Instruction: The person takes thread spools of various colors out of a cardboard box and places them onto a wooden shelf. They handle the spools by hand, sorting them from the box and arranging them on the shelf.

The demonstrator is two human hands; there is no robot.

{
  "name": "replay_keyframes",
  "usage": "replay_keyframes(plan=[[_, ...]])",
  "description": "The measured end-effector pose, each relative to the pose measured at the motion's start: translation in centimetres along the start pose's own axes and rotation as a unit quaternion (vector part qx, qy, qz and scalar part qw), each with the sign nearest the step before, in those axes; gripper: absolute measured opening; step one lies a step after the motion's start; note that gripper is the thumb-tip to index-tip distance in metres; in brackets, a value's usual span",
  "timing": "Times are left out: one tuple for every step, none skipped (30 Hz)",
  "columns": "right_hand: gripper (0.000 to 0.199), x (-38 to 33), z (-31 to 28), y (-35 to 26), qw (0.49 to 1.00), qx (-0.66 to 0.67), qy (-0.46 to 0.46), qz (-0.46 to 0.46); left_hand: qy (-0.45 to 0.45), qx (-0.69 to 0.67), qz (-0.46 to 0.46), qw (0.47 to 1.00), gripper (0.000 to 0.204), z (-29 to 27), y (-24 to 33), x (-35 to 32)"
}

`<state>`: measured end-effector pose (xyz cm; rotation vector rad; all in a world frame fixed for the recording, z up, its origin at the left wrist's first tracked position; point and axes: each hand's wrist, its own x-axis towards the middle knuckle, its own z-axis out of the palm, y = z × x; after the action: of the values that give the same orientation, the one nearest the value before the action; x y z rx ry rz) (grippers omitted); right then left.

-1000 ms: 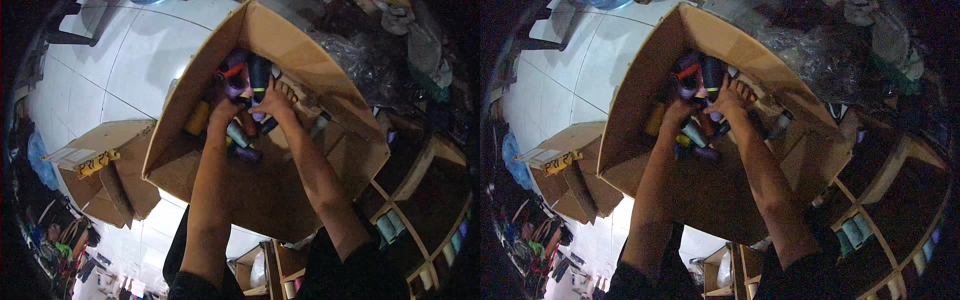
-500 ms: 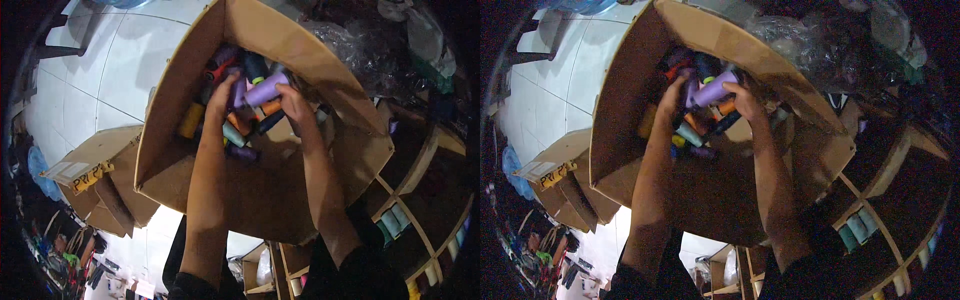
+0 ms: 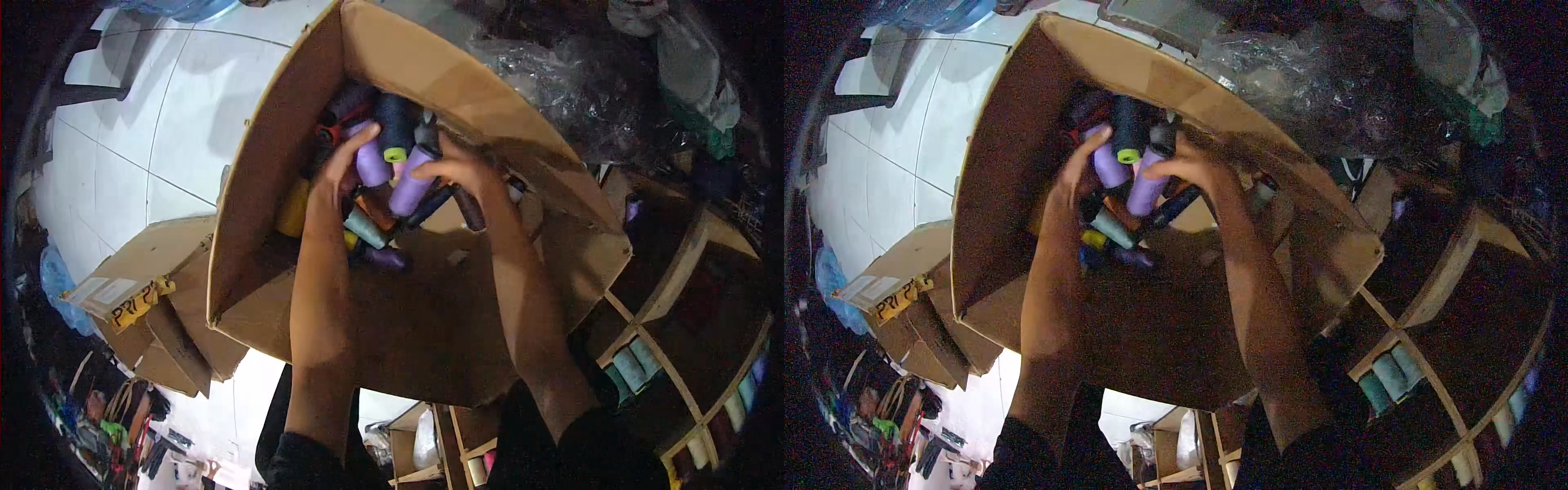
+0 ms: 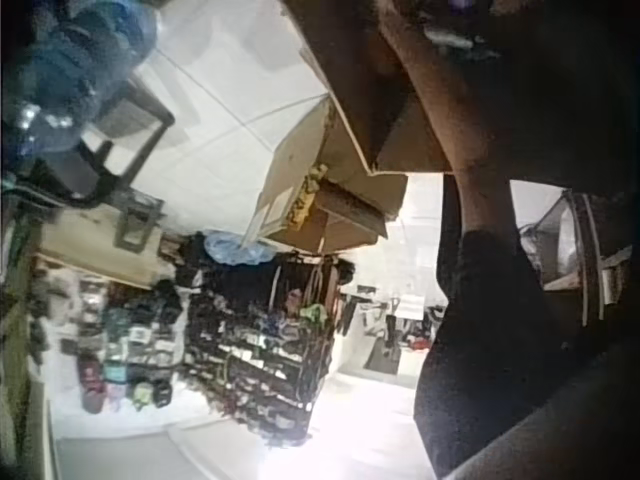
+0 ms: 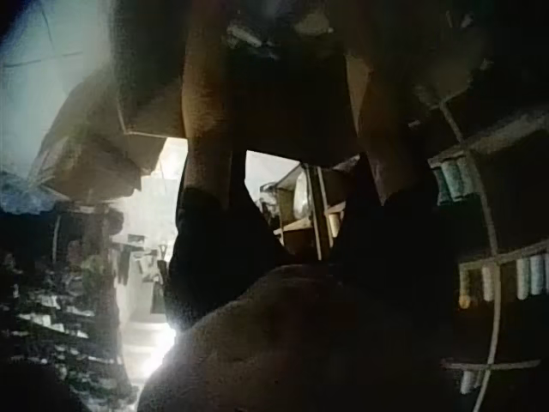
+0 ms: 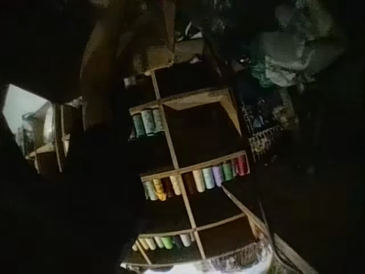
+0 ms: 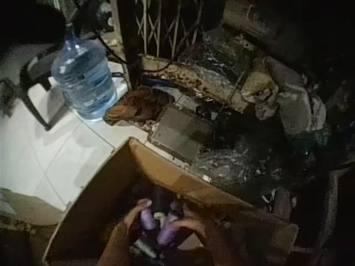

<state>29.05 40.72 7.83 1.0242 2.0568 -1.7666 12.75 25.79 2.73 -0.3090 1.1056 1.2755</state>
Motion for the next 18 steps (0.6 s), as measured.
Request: replay_keyframes(plan=[[0.097, -0.5, 0.0, -0.3, 0.993, -0.036, -0.019, -0.112, -0.017, 0.04, -0.005, 0.999, 0.069, -0.2, 0.3, -0.3], [0.097, -2.7, 0.7, -3.2, 0.998, 0.039, -0.031, 0.047, 0.028, 0.088, -0.079, 0.993, 0.065, 0.6, 0.8, -1.8], [0.1, -3.1, 1.3, -3.1, 0.995, 0.054, -0.083, 0.032, 0.029, 0.088, -0.083, 0.992, 0.065, 0.5, 0.2, -2.5], [0.104, -4.0, 1.4, -3.6, 0.989, 0.068, -0.132, 0.018, 0.004, 0.117, -0.072, 0.991, 0.064, 0.9, -0.1, -3.4], [0.105, -4.7, 1.5, -4.2, 0.984, 0.07, -0.164, -0.023, -0.022, 0.146, -0.059, 0.987, 0.062, 1.4, -0.4, -4.3], [0.105, -5.8, 1.5, -4.8, 0.984, 0.07, -0.16, -0.02, -0.089, 0.12, -0.052, 0.987, 0.054, 2.0, -0.7, -5.3], [0.104, -7.1, 1.8, -5.6, 0.993, 0.043, -0.114, -0.006, -0.088, 0.12, -0.056, 0.987, 0.054, 2.4, -1.1, -6.7], [0.102, -8.4, 2.0, -6.5, 0.998, 0.015, -0.068, 0.007, -0.076, 0.107, -0.026, 0.991, 0.052, 2.8, -1.4, -8.1], [0.102, -9.6, 2.2, -7.3, 0.997, 0.017, -0.07, 0.008, -0.064, 0.095, 0.005, 0.993, 0.049, 3.2, -1.5, -9.4], [0.1, -10.6, 2.8, -9.0, 0.996, 0.07, -0.04, -0.025, -0.05, 0.11, -0.008, 0.993, 0.048, 1.9, -1.2, -11.1], [0.097, -11.7, 2.4, -9.1, 0.993, 0.114, 0.001, -0.045, -0.055, 0.117, -0.025, 0.991, 0.047, 2.7, -1.0, -11.8], [0.1, -12.6, 2.2, -8.9, 0.986, 0.16, -0.01, -0.056, -0.069, 0.101, -0.012, 0.992, 0.045, 3.7, -1.5, -13.5], [0.1, -14.0, 1.2, -9.4, 0.987, 0.151, 0.001, -0.048, -0.091, 0.082, -0.003, 0.992, 0.044, 5.7, -1.9, -14.9], [0.103, -15.2, 1.1, -11.5, 0.989, 0.12, 0.012, -0.085, -0.106, 0.077, 0.065, 0.989, 0.043, 6.3, -2.0, -16.4], [0.107, -16.8, 0.6, -13.7, 0.992, 0.092, 0.011, -0.089, -0.084, 0.037, 0.053, 0.994, 0.047, 6.9, -2.5, -18.5], [0.111, -18.3, 0.9, -16.7, 0.993, 0.071, 0.004, -0.097, -0.049, 0.022, 0.077, 0.996, 0.049, 6.6, -2.7, -21.0], [0.115, -20.0, 0.8, -18.7, 0.992, 0.049, 0.006, -0.113, -0.025, 0.005, 0.099, 0.995, 0.051, 7.3, -2.9, -23.3], [0.117, -21.5, 0.5, -20.8, 0.991, 0.059, 0.003, -0.117, -0.023, -0.018, 0.105, 0.994, 0.051, 8.0, -2.7, -24.8]])
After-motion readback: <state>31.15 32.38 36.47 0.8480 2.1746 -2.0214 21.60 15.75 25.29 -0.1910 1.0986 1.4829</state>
